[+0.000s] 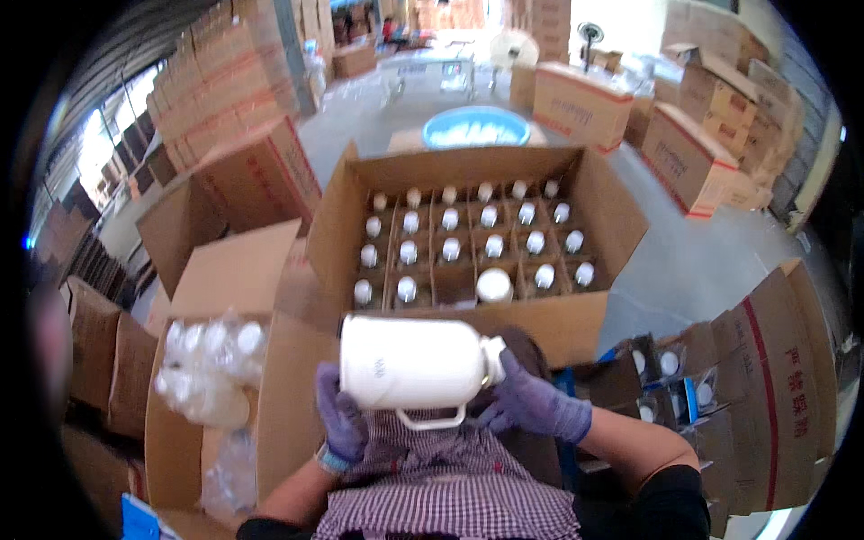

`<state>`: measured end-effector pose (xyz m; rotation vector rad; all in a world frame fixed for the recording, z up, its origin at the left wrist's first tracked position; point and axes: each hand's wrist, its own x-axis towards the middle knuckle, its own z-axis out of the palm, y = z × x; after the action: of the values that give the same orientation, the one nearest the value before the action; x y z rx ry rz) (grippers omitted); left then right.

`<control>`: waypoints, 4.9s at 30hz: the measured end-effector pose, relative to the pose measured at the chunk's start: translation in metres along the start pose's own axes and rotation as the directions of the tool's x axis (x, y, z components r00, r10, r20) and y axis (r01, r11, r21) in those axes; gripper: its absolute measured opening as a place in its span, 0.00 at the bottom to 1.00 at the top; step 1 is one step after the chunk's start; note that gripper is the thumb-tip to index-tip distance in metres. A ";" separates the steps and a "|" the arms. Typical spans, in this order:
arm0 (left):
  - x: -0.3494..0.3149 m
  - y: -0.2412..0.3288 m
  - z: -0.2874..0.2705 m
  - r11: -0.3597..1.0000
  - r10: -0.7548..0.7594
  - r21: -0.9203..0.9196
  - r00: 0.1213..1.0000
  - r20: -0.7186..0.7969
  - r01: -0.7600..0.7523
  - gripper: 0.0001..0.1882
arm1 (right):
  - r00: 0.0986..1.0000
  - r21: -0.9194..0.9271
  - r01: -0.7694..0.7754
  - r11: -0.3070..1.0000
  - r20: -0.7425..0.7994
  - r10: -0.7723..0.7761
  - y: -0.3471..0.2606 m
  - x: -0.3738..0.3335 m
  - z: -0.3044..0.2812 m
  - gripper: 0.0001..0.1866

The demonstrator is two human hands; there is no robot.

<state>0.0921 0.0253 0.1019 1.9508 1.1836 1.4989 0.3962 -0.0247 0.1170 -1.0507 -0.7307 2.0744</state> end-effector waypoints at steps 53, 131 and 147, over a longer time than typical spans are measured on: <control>0.019 0.034 -0.060 0.746 0.285 0.285 0.676 0.680 -0.601 0.52 | 0.614 -0.857 0.399 0.326 -0.015 -0.789 -0.035 -0.052 0.004 0.23; 0.013 -0.072 -0.076 0.401 -0.499 -0.815 0.846 0.188 0.418 0.38 | 0.626 -0.945 0.299 0.129 0.092 -0.774 -0.123 0.114 -0.064 0.43; 0.036 0.062 -0.069 0.941 0.291 -0.281 0.871 0.395 -0.187 0.12 | 0.752 -0.475 0.448 0.758 -0.258 -0.606 0.045 0.042 -0.011 0.17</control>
<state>0.0539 0.0081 0.1917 2.1685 0.5611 1.1566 0.3725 -0.0172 0.0591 -1.2414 -1.1024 1.1852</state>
